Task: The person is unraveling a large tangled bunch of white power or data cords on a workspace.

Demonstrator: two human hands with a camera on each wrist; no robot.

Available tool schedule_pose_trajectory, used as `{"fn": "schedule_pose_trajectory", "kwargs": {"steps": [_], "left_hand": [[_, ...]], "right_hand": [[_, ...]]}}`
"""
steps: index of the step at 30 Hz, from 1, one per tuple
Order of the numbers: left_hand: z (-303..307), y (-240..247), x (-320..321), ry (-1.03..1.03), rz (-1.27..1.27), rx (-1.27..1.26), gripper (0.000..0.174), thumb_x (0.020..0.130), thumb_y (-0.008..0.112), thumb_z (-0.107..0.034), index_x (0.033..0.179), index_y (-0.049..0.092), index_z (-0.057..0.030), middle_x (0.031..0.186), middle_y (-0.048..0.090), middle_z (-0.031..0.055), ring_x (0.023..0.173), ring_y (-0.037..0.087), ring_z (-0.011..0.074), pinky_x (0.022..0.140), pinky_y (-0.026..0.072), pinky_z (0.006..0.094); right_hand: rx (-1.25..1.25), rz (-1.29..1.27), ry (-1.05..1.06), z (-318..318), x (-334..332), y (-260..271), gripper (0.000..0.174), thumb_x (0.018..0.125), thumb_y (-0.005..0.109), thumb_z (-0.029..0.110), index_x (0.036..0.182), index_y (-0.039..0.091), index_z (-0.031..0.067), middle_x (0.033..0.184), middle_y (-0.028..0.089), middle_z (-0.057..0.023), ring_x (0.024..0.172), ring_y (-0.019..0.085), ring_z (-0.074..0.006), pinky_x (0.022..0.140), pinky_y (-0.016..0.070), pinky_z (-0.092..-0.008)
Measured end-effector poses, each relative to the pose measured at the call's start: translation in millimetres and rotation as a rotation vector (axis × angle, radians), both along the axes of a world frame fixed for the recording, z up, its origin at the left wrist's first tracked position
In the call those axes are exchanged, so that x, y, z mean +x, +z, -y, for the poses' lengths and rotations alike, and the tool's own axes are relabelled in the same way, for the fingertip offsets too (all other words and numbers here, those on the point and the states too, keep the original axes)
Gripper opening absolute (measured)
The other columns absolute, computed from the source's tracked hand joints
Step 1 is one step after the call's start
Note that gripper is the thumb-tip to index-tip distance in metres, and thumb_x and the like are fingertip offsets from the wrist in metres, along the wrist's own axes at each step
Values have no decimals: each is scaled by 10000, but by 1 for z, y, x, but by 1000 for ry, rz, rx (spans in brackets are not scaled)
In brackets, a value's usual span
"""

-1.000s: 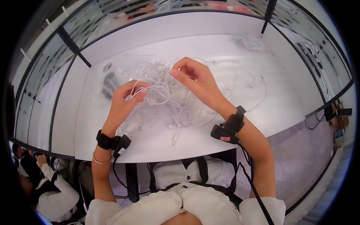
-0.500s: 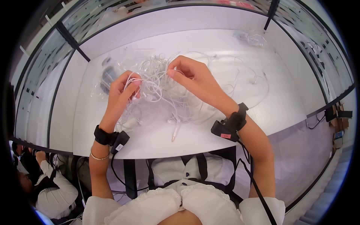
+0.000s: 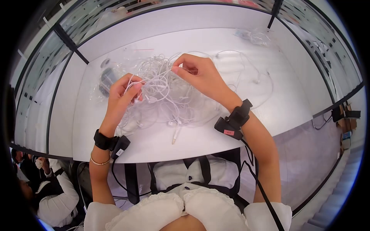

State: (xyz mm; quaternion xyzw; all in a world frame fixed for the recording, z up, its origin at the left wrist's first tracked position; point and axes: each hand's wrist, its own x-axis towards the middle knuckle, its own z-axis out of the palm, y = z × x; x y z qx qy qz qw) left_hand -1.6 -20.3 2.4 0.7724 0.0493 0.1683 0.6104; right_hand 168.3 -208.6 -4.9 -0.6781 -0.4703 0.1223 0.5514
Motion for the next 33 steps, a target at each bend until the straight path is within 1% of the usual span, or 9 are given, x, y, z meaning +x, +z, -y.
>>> {"fn": "schedule_pose_trajectory", "kwargs": {"steps": [8,11,14,17,20,21,26,29,33], "left_hand": [[2,3,-1,5,-52,8,162,922,587,-179,968,619,-27,720,554,-20,634,539,46,532,337,188],[3,2,0,13,-44,3,161,917,591,-173,970,619,-24,721,550,-22,633,535,44,531,340,192],[3,3,-1,13,-53,8,154,915,589,-163,968,618,-21,723,548,-22,629,529,44,534,344,195],[3,2,-1,12,-39,-13,143,914,586,-156,962,618,-26,718,544,-24,610,517,43,529,343,196],[2,1,0,26,-21,-28,131,920,569,-148,956,615,-31,701,533,-24,574,496,37,498,337,190],[0,-1,0,38,-3,-42,135,925,562,-153,961,612,-32,677,523,-24,553,486,35,486,335,189],[-3,-4,1,105,69,-93,156,954,528,-189,987,590,-51,554,470,-28,459,449,29,437,331,185],[3,3,-1,141,38,-58,160,961,468,-172,1018,571,-63,526,410,-29,461,411,42,456,342,202],[2,2,-1,157,61,-63,167,968,485,-206,1013,571,-70,518,425,-26,449,432,45,440,332,199]], "right_hand": [[10,30,-19,2,-4,5,109,899,629,130,908,632,22,736,576,31,657,457,-23,603,371,-177],[65,41,4,3,-7,9,99,881,651,134,901,643,37,734,577,23,639,457,-38,563,385,-201],[103,49,31,4,-10,9,84,874,653,121,891,649,39,785,615,21,665,481,-39,584,406,-199],[100,85,60,6,-11,11,79,874,647,114,901,645,39,783,615,24,666,485,-41,595,413,-200],[53,49,116,7,-12,11,91,876,657,120,912,657,36,857,646,3,707,532,-52,646,426,-205],[68,40,154,7,-14,12,95,881,652,126,915,660,38,859,647,0,712,543,-61,657,433,-208],[78,40,122,7,-16,14,104,885,648,136,906,647,34,822,634,13,699,528,-55,641,426,-203],[70,-7,83,8,-15,17,111,883,654,146,894,645,36,819,636,19,708,530,-55,648,427,-207],[132,1,85,6,-14,14,102,872,660,141,886,649,40,835,648,17,726,546,-63,656,432,-217]]}}
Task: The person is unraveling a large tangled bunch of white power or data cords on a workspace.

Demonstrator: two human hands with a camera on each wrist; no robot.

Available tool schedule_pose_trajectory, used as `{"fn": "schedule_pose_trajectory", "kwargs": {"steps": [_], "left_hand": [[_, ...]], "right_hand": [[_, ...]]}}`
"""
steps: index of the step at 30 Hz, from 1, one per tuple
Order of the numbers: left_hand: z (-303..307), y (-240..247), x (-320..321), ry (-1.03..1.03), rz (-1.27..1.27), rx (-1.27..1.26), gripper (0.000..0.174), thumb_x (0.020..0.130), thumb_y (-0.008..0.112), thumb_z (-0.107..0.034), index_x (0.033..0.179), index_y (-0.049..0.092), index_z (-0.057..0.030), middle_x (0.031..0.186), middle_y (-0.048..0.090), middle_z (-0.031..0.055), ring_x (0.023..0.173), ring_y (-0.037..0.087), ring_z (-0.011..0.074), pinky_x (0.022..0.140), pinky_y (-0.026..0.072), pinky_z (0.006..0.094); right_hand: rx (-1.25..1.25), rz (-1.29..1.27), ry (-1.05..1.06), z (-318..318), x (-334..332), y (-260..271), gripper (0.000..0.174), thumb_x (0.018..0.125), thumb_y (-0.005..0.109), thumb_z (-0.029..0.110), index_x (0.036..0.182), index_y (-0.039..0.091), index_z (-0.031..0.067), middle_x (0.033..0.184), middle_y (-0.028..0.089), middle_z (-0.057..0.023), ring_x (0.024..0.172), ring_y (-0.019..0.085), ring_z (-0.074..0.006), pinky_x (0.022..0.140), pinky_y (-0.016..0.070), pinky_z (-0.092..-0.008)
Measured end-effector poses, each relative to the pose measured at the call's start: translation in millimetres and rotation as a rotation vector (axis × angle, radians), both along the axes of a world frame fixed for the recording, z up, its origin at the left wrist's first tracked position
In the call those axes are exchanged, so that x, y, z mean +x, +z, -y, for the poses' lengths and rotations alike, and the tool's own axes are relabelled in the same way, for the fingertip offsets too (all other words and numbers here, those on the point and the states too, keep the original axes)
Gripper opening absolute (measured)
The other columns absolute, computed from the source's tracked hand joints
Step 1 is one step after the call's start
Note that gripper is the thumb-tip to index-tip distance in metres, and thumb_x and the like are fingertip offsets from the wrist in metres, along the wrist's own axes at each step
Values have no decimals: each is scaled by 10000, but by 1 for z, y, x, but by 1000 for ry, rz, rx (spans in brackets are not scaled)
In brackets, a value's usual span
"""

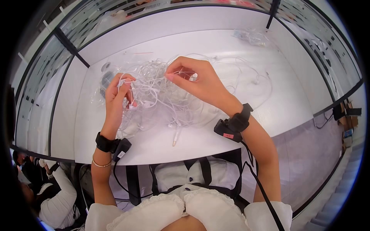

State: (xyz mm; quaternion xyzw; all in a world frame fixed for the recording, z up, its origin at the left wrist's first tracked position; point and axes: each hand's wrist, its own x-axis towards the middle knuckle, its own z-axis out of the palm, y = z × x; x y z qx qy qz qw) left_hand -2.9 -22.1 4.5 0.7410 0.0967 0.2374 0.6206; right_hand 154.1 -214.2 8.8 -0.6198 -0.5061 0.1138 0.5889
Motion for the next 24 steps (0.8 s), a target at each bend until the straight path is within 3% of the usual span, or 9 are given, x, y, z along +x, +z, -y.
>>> {"fn": "schedule_pose_trajectory", "kwargs": {"steps": [6,9,11,19,22,24], "left_hand": [[0,-1,-1,-31,24,-21,190,973,522,-263,1004,579,-84,519,469,-24,457,491,45,431,302,193],[0,-1,0,-17,13,-5,192,972,524,-263,1005,579,-82,522,469,-25,463,492,46,434,304,197],[-1,-2,0,-27,31,-9,196,971,527,-264,1008,579,-79,526,471,-24,470,500,46,438,308,196],[0,-4,1,-45,-16,16,216,954,567,-287,1019,582,-82,549,483,-32,488,455,25,468,334,185],[-2,-8,2,-80,-12,46,224,949,576,-292,1024,582,-80,554,485,-38,490,453,22,466,329,184],[-2,-6,1,-107,-18,10,179,926,596,-210,1027,575,-63,636,540,-27,562,480,25,523,365,185]], "right_hand": [[4,152,17,-1,0,0,61,844,668,113,869,648,61,859,663,19,712,545,-76,665,441,-224],[-26,139,77,0,-3,0,52,845,668,120,859,646,75,845,655,25,702,534,-72,655,437,-219],[-130,77,94,3,-7,6,70,840,688,124,857,663,60,844,656,4,750,575,-84,714,454,-241],[-200,8,220,2,-7,2,169,901,624,178,909,672,16,782,652,-27,654,557,-81,642,445,-234],[-180,1,175,1,-9,3,150,888,624,157,893,677,16,792,660,-33,638,550,-82,641,440,-233],[-179,87,91,0,-7,3,142,881,622,149,889,680,20,814,664,-35,703,560,-101,676,436,-249]]}}
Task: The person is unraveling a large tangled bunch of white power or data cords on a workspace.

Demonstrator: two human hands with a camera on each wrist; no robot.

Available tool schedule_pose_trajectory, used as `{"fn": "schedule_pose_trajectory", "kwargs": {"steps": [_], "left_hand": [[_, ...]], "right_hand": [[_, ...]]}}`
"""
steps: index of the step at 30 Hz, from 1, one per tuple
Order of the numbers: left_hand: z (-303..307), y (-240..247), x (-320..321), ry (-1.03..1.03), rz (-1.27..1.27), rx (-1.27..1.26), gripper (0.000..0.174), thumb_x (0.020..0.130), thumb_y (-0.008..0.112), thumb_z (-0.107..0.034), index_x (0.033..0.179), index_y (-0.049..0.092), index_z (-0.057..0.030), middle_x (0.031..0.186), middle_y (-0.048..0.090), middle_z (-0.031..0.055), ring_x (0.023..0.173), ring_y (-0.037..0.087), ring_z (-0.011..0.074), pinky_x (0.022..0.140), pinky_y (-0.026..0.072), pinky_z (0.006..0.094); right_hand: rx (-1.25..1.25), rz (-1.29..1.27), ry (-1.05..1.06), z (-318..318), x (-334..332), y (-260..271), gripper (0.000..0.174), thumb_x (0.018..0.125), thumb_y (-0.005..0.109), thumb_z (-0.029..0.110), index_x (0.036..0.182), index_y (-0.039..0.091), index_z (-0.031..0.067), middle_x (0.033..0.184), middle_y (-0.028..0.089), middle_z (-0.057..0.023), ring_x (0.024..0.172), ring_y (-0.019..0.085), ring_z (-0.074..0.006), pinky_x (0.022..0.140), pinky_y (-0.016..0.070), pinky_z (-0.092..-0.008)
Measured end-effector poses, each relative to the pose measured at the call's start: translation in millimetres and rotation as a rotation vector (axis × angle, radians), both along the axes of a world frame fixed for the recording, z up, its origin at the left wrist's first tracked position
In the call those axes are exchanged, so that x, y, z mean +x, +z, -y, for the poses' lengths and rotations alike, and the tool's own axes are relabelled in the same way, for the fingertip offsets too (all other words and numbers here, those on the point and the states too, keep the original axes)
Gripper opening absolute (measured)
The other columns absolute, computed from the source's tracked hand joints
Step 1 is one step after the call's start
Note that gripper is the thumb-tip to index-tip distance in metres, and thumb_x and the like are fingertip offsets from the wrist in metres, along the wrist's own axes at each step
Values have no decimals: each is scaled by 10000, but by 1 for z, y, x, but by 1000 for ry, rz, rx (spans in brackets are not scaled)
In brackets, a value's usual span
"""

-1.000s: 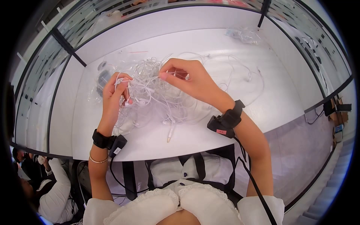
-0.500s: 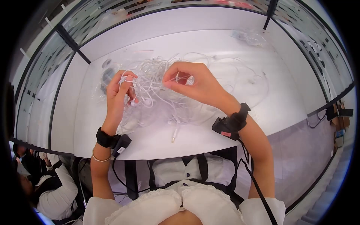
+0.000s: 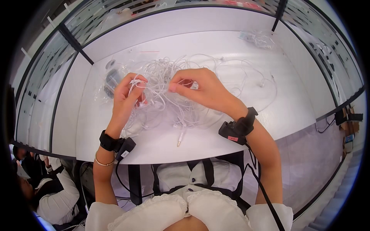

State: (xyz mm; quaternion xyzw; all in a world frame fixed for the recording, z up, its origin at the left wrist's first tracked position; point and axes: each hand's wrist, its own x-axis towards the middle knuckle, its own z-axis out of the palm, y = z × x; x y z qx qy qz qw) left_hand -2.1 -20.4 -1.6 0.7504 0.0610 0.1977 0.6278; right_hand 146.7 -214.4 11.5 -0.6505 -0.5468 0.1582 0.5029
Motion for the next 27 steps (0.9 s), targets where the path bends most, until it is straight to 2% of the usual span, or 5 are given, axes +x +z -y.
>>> {"fn": "schedule_pose_trajectory", "kwargs": {"steps": [7,13,19,23,27], "left_hand": [[0,-1,2,-23,69,169,226,847,632,-28,1063,566,-47,1024,610,3,750,511,32,644,409,183],[1,-4,4,-46,112,135,283,828,631,5,1098,559,-33,1083,610,40,886,588,73,703,445,205],[-2,-5,5,-64,142,298,327,810,623,25,1124,551,-25,1105,604,56,953,602,136,859,463,272],[-2,-8,6,-91,151,214,309,812,628,22,1112,558,-12,1082,612,59,978,595,139,891,460,286],[0,-6,5,-83,117,100,289,827,636,11,1104,554,3,1044,624,68,985,591,136,893,461,284]], "right_hand": [[55,156,42,-4,10,-9,186,902,605,192,910,677,20,825,659,-42,783,564,-127,739,443,-280],[7,0,27,-5,4,-6,252,951,529,226,972,654,8,806,645,-50,728,586,-124,710,466,-276],[-145,-360,81,-3,2,-1,283,976,465,268,1011,633,44,771,641,-55,578,592,-116,537,456,-243],[-210,-161,76,-9,2,-22,221,895,566,192,1061,605,51,746,644,-51,510,590,-126,511,456,-250],[-138,78,16,-13,4,-27,134,842,629,140,943,656,56,758,647,-32,603,594,-131,599,475,-268]]}}
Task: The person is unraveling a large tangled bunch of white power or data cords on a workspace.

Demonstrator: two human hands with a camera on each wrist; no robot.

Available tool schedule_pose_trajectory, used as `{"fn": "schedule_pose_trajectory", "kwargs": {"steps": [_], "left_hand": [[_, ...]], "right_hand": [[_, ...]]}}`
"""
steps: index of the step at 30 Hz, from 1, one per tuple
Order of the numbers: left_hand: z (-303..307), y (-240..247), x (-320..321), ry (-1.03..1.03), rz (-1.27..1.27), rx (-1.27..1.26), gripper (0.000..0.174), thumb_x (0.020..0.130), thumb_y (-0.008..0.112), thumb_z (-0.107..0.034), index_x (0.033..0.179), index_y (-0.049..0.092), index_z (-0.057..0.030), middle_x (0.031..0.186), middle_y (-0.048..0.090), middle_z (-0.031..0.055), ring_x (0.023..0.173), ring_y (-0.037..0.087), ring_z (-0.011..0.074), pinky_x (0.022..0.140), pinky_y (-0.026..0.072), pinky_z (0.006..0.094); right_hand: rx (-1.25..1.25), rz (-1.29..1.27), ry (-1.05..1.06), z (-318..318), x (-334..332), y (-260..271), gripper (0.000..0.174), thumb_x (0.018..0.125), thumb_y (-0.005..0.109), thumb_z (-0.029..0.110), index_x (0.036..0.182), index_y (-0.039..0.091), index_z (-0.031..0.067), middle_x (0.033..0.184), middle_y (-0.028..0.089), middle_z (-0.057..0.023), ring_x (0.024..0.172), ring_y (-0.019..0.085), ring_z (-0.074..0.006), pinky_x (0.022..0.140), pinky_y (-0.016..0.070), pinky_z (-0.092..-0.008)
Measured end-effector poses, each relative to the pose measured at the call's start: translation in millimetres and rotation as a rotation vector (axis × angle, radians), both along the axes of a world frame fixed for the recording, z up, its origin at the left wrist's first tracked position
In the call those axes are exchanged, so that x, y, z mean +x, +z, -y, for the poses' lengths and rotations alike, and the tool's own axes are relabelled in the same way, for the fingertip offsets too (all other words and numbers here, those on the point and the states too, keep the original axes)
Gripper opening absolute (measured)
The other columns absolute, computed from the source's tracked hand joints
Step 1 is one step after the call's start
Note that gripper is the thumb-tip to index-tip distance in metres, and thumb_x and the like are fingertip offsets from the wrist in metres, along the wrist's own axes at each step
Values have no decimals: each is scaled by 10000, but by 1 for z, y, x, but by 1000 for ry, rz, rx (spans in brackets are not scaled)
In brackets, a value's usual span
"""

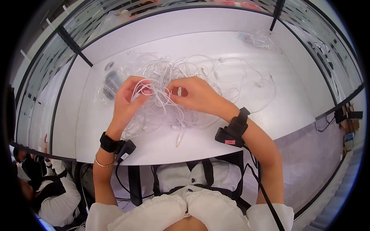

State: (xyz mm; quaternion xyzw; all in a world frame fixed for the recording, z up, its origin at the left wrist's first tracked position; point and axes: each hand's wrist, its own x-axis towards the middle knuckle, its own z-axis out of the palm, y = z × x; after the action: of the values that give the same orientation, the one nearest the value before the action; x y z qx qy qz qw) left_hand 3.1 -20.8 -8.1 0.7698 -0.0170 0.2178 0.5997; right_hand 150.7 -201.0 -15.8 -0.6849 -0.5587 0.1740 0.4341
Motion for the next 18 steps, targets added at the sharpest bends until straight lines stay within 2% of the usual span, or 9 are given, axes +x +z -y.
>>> {"fn": "schedule_pose_trajectory", "kwargs": {"steps": [3,6,9,15,18], "left_hand": [[-2,1,-1,-10,30,-62,283,829,639,4,1098,550,-3,1039,620,68,988,587,133,896,455,281],[0,4,-2,-16,42,-16,283,828,642,-3,1093,543,-8,1032,605,56,979,576,127,898,444,279],[1,4,-2,-22,35,-28,279,829,643,-10,1088,539,-13,1025,589,47,965,566,121,898,437,278],[1,0,1,-24,40,4,272,825,644,-3,1075,537,-14,1022,587,51,968,566,124,897,439,283],[0,0,-1,-31,16,-65,263,812,639,16,1053,536,-13,1029,591,59,986,571,135,896,438,286]], "right_hand": [[153,26,-65,1,0,2,93,867,647,144,913,678,68,776,652,7,720,599,-94,686,473,-254],[211,-71,-59,0,0,3,94,862,653,139,917,676,66,775,649,2,704,591,-98,711,466,-255],[138,-135,-17,3,-3,9,80,850,660,115,900,673,55,766,645,1,692,584,-90,694,462,-240],[143,-61,13,3,-5,8,64,814,695,82,861,663,52,739,635,6,652,570,-74,633,448,-225],[169,-34,7,3,-7,10,75,805,707,85,839,651,49,719,620,4,639,560,-74,614,443,-228]]}}
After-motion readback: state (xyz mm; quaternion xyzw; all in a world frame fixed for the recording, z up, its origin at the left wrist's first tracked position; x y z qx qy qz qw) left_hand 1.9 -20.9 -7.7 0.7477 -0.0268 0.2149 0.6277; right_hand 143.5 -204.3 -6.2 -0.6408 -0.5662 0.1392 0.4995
